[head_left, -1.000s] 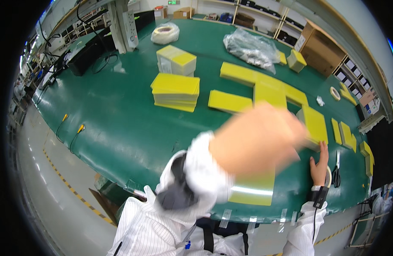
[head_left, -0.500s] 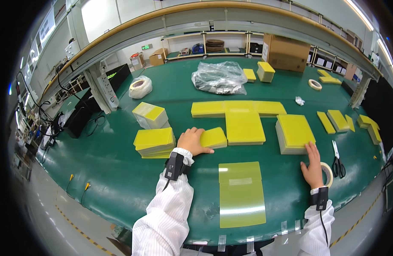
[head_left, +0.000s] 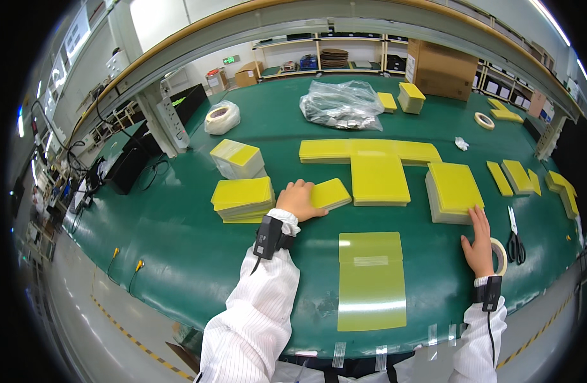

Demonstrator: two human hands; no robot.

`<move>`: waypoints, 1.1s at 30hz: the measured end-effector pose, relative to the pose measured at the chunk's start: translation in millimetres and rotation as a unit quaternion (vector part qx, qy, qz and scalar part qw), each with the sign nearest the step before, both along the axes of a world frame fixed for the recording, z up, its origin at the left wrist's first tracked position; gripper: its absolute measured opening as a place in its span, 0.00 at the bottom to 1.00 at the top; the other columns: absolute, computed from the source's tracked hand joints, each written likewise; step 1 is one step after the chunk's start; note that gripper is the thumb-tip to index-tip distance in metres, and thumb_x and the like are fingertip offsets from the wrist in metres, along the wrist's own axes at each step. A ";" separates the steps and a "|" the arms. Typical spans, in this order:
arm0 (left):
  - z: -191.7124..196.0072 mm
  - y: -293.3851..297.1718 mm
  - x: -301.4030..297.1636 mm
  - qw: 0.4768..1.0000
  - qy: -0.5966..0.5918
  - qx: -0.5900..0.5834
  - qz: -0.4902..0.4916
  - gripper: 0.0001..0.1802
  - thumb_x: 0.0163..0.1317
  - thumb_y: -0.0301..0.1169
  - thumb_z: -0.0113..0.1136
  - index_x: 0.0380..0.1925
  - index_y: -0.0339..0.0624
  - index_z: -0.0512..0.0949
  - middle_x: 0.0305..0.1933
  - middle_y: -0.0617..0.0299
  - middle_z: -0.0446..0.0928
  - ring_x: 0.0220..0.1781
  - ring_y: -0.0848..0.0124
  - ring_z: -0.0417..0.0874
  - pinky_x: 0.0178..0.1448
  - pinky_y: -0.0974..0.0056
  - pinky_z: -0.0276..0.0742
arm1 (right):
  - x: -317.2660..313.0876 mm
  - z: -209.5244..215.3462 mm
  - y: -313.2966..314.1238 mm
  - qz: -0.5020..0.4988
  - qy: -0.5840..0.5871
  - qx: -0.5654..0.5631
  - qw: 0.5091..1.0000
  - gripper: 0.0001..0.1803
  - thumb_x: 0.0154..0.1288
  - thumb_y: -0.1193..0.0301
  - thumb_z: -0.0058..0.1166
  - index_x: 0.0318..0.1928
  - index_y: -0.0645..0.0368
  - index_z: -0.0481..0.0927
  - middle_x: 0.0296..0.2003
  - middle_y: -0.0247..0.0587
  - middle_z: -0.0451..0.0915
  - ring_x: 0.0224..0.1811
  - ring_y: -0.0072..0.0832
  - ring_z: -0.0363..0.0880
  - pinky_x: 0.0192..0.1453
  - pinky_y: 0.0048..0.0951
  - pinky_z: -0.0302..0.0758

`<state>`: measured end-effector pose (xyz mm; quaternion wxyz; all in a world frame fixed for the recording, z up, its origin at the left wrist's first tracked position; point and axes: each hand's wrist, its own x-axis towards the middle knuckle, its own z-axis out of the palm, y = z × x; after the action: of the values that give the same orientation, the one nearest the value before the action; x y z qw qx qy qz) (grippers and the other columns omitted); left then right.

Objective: Cut and apply tape to yellow protective sheets on an assembly line

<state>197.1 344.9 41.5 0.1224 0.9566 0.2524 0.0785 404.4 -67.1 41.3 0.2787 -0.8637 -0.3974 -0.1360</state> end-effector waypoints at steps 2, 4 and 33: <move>2.7 -7.9 3.4 1.000 0.004 0.008 0.023 0.42 0.42 0.56 0.68 0.51 0.36 0.74 0.50 0.50 0.73 0.55 0.53 0.72 0.58 0.56 0.72 | -1.7 0.4 -1.0 0.003 -0.006 -0.001 1.000 0.38 0.52 0.84 0.52 0.66 0.55 0.61 0.69 0.45 0.57 0.73 0.45 0.50 0.73 0.39 0.53; 5.1 -17.2 8.2 0.994 0.036 0.006 0.101 0.41 0.42 0.58 0.66 0.48 0.35 0.75 0.48 0.50 0.73 0.54 0.53 0.73 0.56 0.55 0.73 | -3.4 1.7 -0.7 -0.004 0.002 -0.003 1.000 0.38 0.51 0.85 0.52 0.66 0.55 0.61 0.69 0.45 0.57 0.73 0.45 0.50 0.73 0.39 0.53; -9.1 -11.2 5.8 0.993 -0.021 -0.030 0.115 0.42 0.45 0.50 0.69 0.55 0.34 0.68 0.55 0.52 0.67 0.61 0.54 0.65 0.62 0.47 0.63 | -14.6 10.2 -1.2 0.065 -0.050 -0.026 0.996 0.33 0.61 0.73 0.55 0.66 0.62 0.62 0.67 0.57 0.58 0.71 0.51 0.53 0.72 0.44 0.51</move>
<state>202.9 333.7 32.4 0.1463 0.9153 0.3604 0.1044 389.8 -68.3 51.6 0.2442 -0.8353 -0.4692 -0.1499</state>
